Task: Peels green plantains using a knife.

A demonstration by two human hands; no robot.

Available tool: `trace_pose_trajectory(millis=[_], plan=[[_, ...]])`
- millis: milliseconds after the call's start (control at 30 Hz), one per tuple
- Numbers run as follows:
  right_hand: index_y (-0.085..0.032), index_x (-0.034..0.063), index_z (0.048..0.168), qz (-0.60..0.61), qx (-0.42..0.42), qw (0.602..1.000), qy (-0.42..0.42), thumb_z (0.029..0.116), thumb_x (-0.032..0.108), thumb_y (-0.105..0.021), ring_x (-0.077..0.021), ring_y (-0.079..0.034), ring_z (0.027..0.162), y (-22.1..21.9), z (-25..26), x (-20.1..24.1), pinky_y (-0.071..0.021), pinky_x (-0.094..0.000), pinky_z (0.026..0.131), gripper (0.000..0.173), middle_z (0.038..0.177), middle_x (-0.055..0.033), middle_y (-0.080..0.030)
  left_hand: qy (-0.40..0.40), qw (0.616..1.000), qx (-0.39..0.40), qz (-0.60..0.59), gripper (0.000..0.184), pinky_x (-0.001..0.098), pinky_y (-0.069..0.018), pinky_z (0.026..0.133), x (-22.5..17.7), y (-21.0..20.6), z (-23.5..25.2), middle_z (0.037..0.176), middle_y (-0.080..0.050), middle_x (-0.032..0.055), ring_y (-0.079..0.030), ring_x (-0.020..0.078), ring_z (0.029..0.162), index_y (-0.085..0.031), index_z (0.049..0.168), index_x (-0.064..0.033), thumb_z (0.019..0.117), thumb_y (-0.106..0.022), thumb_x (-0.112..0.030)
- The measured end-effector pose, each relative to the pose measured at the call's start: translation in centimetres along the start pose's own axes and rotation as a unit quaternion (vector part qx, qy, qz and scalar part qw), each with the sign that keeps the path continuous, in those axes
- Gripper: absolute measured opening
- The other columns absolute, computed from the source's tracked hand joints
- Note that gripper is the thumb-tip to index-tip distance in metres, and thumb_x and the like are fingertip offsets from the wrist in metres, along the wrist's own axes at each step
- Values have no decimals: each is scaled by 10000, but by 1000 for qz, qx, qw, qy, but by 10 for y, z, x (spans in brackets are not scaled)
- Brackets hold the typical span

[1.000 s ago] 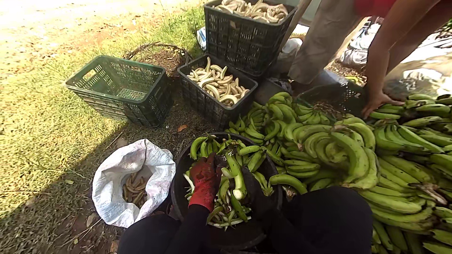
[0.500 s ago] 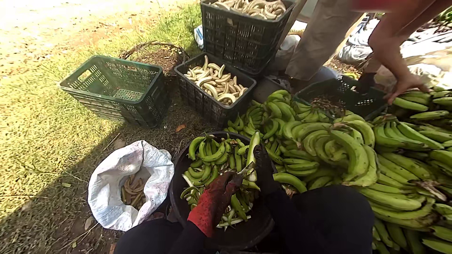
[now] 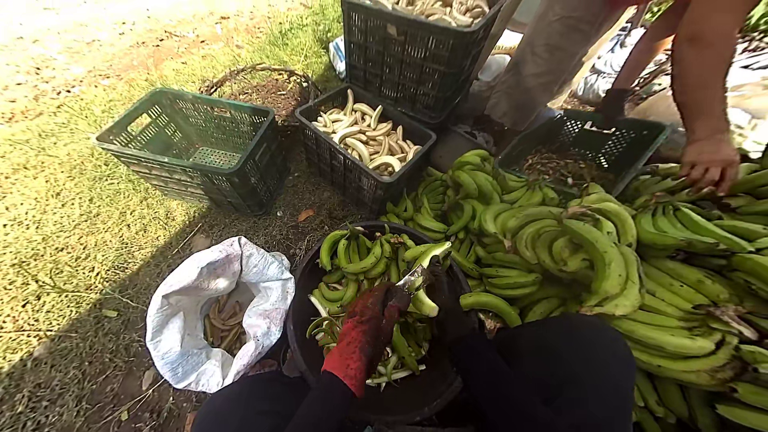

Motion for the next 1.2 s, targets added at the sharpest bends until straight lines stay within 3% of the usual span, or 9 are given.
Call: trace_pose_trajectory(millis=[100, 200, 433, 533, 667, 833, 967, 1067, 1200], plan=[[-375, 49, 1482, 26, -150, 987, 59, 1115, 305, -388, -183, -682, 917, 11, 13, 30, -608, -370, 766, 447, 1141, -144, -630, -14, 1000, -5, -13, 492, 456, -457, 1122, -11, -9, -13, 1368, -645, 70, -601, 212, 1283, -565, 1461, -191, 1051, -496, -453], [-374, 17, 1494, -22, -256, 959, 118, 1103, 254, -432, -141, -642, 1016, 17, 10, 55, -560, -319, 883, 461, 1232, -160, -596, 3, 1000, -16, -6, 498, 482, -478, 1088, -14, -4, -14, 1331, -656, 99, -622, 248, 1245, -557, 1465, -184, 1044, -507, -446], [-367, -8, 1499, -64, -309, 937, 152, 1080, 224, -490, -143, -617, 1106, 19, 2, 61, -511, -313, 968, 494, 1298, -182, -586, 34, 999, -22, -7, 511, 490, -500, 1059, -8, -4, -10, 1298, -667, 103, -640, 250, 1210, -568, 1450, -191, 1034, -511, -481], [-375, -12, 1477, -77, -238, 960, 124, 1100, 239, -431, -142, -640, 1024, 3, 2, 51, -555, -316, 901, 457, 1221, -170, -601, 59, 998, -10, -10, 516, 490, -461, 1112, 0, 1, -1, 1361, -642, 107, -603, 247, 1281, -544, 1478, -183, 1062, -455, -475], [-381, -68, 1489, -199, 12, 979, 41, 1128, 282, -277, -155, -563, 1233, -28, -7, 28, -455, -294, 1057, 513, 1388, -233, -547, 31, 998, -31, 34, 462, 508, -470, 1090, 13, 14, 22, 1319, -661, 113, -618, 272, 1249, -560, 1464, -207, 1079, -423, -421], [-506, 91, 1298, -119, 218, 924, -292, 1136, 302, -191, -156, -664, 771, -67, -83, 34, -572, -310, 681, 412, 933, -65, -644, 32, 991, -37, 128, 447, 543, -504, 1009, 31, 24, 44, 1289, -673, 113, -646, 310, 1188, -570, 1459, -293, 1055, -421, -414], [-496, 91, 1392, -159, 367, 878, -261, 1062, 458, -435, -171, -687, 880, -32, -73, -43, -598, -374, 787, 497, 1062, -79, -687, 45, 990, -74, 115, 470, 524, -514, 1008, 43, 25, 54, 1226, -706, 81, -661, 267, 1173, -630, 1385, -265, 1068, -370, -494], [-497, 44, 1427, -158, 235, 948, -145, 1094, 391, -378, -137, -668, 1070, -9, -39, -32, -569, -335, 944, 495, 1207, -93, -679, 8, 996, -64, 64, 532, 482, -500, 1055, 28, 17, 47, 1228, -704, 48, -646, 209, 1193, -632, 1375, -241, 1073, -326, -555], [-516, 19, 1367, -31, 36, 997, -63, 1121, 273, -326, -105, -637, 1007, 5, 5, -11, -546, -289, 879, 401, 1153, -81, -659, -72, 993, -55, 80, 480, 499, -535, 1004, -10, 0, 26, 1226, -704, 91, -674, 262, 1139, -593, 1434, -222, 1055, -437, -472]])
Point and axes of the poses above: each hand's wrist, its own z-axis towards the middle knuckle, its own y-axis out of the back of the hand, x = y × z, the point moved 9 cm from there along z, towards the middle knuckle
